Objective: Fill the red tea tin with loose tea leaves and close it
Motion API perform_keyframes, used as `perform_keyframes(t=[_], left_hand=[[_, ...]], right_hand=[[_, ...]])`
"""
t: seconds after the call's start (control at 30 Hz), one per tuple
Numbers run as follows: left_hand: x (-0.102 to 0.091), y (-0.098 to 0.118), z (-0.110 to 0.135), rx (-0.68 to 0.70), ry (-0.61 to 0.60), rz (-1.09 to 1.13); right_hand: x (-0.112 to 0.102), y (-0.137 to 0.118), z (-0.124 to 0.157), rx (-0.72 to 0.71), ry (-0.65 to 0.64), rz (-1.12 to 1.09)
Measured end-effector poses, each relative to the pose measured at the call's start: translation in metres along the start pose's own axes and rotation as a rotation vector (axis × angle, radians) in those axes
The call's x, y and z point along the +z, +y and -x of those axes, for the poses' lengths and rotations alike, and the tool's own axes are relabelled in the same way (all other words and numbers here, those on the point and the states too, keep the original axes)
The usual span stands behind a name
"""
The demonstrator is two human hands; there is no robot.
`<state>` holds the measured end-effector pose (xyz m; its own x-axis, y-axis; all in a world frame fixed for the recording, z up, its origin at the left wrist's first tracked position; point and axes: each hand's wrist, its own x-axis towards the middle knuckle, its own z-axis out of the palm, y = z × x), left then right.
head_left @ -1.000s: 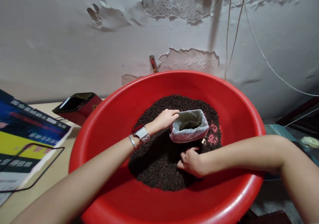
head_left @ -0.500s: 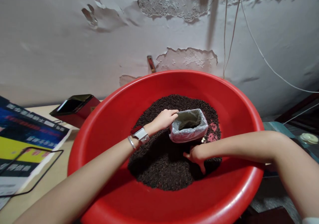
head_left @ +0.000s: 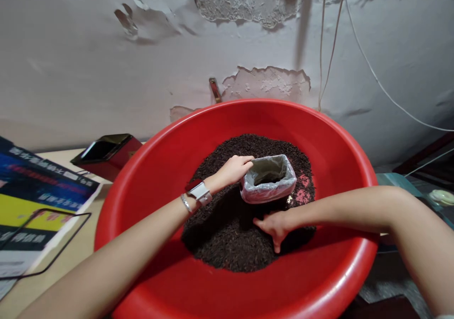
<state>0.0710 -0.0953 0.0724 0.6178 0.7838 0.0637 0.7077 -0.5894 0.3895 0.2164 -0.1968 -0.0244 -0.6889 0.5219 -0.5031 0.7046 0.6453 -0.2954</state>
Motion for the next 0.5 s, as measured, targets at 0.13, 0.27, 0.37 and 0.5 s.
perform_keyframes(t=[0.13, 0.27, 0.37, 0.5], left_hand=[[0.0, 0.001, 0.001, -0.004, 0.001, 0.028], [-0.001, 0.002, 0.002, -0.001, 0.003, 0.025], [-0.001, 0.002, 0.002, -0.005, 0.0, 0.013], [0.0, 0.001, 0.001, 0.0, 0.013, 0.018]], right_hand=[[-0.011, -0.012, 0.006, -0.022, -0.091, 0.135], [-0.011, -0.018, 0.005, -0.032, -0.034, 0.257], [-0.014, -0.02, 0.006, -0.052, -0.003, 0.341], [-0.023, -0.029, 0.009, -0.101, 0.026, 0.408]])
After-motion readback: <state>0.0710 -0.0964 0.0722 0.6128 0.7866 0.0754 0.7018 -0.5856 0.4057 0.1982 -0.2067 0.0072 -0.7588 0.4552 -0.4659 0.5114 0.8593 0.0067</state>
